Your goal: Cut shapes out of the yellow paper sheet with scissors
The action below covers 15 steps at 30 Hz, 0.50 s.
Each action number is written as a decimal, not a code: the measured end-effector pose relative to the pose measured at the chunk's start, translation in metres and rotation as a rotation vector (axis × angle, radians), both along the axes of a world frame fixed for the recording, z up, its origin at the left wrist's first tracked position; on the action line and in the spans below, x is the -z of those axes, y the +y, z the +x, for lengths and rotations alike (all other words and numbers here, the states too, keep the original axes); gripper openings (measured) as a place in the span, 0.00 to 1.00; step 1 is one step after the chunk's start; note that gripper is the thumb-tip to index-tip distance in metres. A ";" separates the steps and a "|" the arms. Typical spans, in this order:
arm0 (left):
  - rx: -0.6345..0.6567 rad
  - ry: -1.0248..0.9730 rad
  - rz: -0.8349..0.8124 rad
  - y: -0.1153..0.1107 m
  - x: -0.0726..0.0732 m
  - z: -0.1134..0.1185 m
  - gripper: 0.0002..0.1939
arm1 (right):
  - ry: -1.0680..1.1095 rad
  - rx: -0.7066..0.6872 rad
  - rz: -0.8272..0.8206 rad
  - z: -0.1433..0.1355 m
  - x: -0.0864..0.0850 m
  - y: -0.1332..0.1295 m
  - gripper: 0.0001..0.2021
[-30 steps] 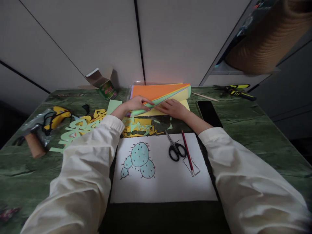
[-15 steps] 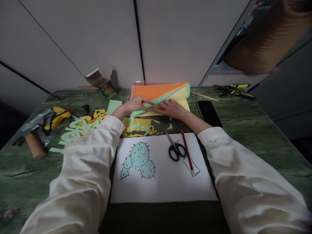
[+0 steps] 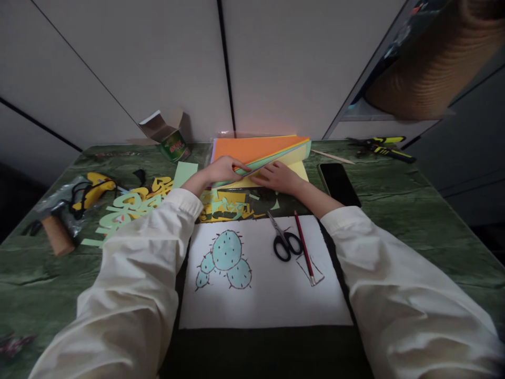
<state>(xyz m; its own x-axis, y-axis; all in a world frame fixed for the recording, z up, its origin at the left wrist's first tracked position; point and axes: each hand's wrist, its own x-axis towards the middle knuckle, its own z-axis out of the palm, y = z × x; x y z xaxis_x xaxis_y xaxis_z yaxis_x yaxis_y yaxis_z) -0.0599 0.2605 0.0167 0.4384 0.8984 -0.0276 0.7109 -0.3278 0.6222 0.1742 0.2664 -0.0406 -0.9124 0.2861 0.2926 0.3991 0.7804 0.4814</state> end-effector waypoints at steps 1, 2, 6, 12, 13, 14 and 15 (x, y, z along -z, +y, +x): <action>-0.007 0.013 0.002 0.000 0.000 0.000 0.21 | 0.005 0.005 -0.010 0.000 0.000 0.000 0.22; -0.006 0.028 0.004 0.000 0.001 0.000 0.22 | 0.011 0.011 -0.022 -0.001 0.000 0.000 0.23; 0.032 0.051 0.031 0.004 0.006 -0.002 0.22 | 0.029 0.018 -0.053 -0.002 -0.002 -0.002 0.27; 0.044 0.059 0.061 0.010 0.016 -0.005 0.22 | -0.014 0.002 -0.036 0.000 -0.004 -0.003 0.23; 0.047 0.073 0.073 0.010 0.017 -0.006 0.22 | -0.011 -0.016 -0.046 0.000 -0.004 -0.003 0.21; 0.051 0.091 0.092 0.010 0.018 -0.006 0.22 | -0.005 -0.038 -0.059 0.000 -0.004 -0.005 0.18; 0.058 0.110 0.117 0.010 0.018 -0.005 0.21 | 0.005 -0.054 -0.071 0.000 -0.004 -0.006 0.15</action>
